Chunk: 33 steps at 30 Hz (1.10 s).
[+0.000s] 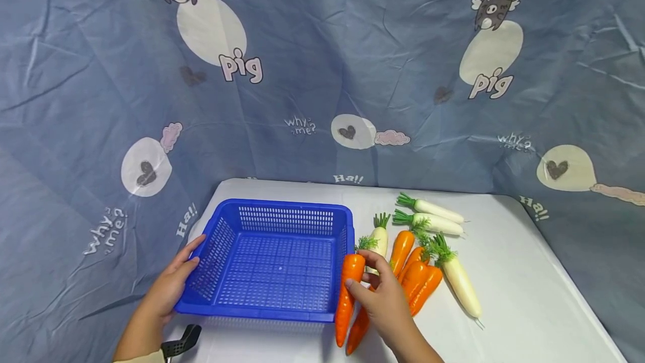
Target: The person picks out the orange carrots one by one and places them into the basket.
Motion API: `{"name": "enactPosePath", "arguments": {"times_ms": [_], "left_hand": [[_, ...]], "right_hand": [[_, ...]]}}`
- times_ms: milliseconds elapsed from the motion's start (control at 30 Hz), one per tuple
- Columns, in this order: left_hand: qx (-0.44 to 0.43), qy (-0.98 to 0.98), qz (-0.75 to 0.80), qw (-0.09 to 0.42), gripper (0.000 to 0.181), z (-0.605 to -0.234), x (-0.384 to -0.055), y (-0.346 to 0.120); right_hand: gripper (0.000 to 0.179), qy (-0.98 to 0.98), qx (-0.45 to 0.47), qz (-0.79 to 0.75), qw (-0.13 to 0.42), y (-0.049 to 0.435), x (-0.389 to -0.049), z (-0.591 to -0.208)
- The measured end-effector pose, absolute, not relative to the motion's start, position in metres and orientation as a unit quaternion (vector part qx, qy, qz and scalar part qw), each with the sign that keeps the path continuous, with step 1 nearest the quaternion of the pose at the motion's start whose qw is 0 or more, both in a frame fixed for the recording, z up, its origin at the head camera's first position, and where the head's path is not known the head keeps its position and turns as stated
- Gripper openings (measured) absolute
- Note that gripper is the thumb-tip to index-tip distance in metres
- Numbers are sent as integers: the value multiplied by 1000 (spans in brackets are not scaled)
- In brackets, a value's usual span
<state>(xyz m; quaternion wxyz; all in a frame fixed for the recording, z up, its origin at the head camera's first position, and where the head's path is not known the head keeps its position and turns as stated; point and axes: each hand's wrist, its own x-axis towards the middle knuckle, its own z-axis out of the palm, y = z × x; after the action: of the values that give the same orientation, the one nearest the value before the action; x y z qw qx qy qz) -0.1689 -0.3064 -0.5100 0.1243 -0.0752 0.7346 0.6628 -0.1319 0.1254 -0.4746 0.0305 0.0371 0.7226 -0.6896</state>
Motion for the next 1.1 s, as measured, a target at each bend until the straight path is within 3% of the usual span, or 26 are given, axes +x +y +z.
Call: {"name": "enactPosePath", "arguments": {"times_ms": [700,1100], "left_hand": [[-87,751,641,131,55,-510,-169,-307],[-94,759,631,129,55,-508,-168,-307]], "right_hand": [[58,722,-3,-688,77,103,-135,-468],[57,732,-23,-676,74,91,-140,-470]]}}
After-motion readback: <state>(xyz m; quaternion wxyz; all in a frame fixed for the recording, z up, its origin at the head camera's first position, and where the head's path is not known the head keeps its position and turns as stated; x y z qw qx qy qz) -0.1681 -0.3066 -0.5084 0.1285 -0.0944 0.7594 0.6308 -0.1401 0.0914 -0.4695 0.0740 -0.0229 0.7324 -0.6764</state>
